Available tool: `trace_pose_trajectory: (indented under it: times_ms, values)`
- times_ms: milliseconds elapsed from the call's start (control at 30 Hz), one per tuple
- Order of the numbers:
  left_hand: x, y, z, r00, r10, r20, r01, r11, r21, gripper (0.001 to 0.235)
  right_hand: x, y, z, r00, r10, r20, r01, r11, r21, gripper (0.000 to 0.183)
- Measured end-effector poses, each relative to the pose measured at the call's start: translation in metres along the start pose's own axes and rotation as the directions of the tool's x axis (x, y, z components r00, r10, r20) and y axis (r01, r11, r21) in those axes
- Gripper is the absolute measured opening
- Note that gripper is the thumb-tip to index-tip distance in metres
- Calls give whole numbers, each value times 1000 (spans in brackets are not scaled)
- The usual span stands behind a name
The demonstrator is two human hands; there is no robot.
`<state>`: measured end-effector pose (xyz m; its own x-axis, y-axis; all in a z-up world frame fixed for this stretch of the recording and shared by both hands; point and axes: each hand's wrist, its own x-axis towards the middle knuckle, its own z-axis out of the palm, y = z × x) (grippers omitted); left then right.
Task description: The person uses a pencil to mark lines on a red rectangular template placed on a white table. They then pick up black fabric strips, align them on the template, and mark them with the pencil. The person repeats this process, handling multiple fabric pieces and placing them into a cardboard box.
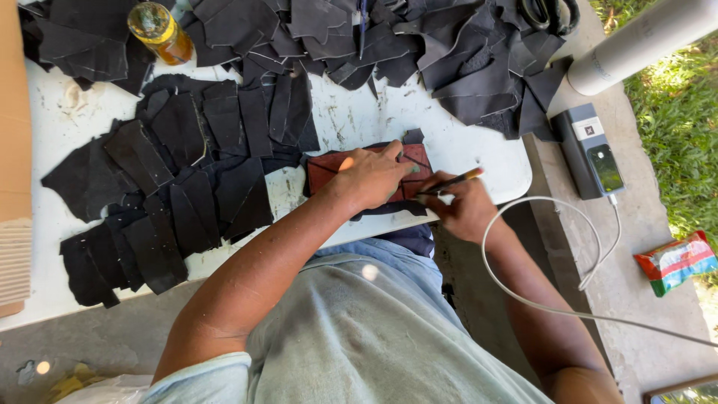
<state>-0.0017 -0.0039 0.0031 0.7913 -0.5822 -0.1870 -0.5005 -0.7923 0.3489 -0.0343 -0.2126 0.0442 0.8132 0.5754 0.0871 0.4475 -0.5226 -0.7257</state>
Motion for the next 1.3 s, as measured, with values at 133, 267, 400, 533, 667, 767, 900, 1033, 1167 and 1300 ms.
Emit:
trace_pose_trajectory:
  times_ms: [133,267,400,533,667,767,900,1033,1167,1300]
  values:
    - [0,0,-1,999,-35,37,35,999,-6,54,1,-4,-5,999,-44,3,44,999,3,10]
    - [0,1,0,999,-24,26,23,1000,6,56,0,0,-7,984,180,-4,-180,981,-70,9]
    - [-2,0,2,1000,-22,19,22,999,28,55,-1,9,-5,998,45,37,-44,999,-27,6]
    - [1,0,3,1000,-29,4,29,1000,0,55,-5,19,-13,988,154,24,-155,987,51,6]
    - [-1,-1,1,999,-34,32,34,999,20,53,-9,22,-16,950,314,-6,-310,941,137,7]
    - [1,1,1,999,-29,31,28,999,27,54,-13,23,-17,958,286,1,-286,958,29,6]
    - [-2,-1,1,999,-34,33,33,999,16,53,-13,22,-16,988,151,-10,-151,988,12,5]
    - [-1,0,4,999,-28,39,27,999,31,53,-16,21,-16,988,154,-14,-154,988,29,6]
    - [0,-2,0,1000,-17,-12,17,1000,2,53,-6,19,-7,981,195,-15,-192,977,96,8]
    - [-10,-3,-7,1000,-11,2,11,1000,-13,49,0,22,13,997,79,8,-79,978,193,5]
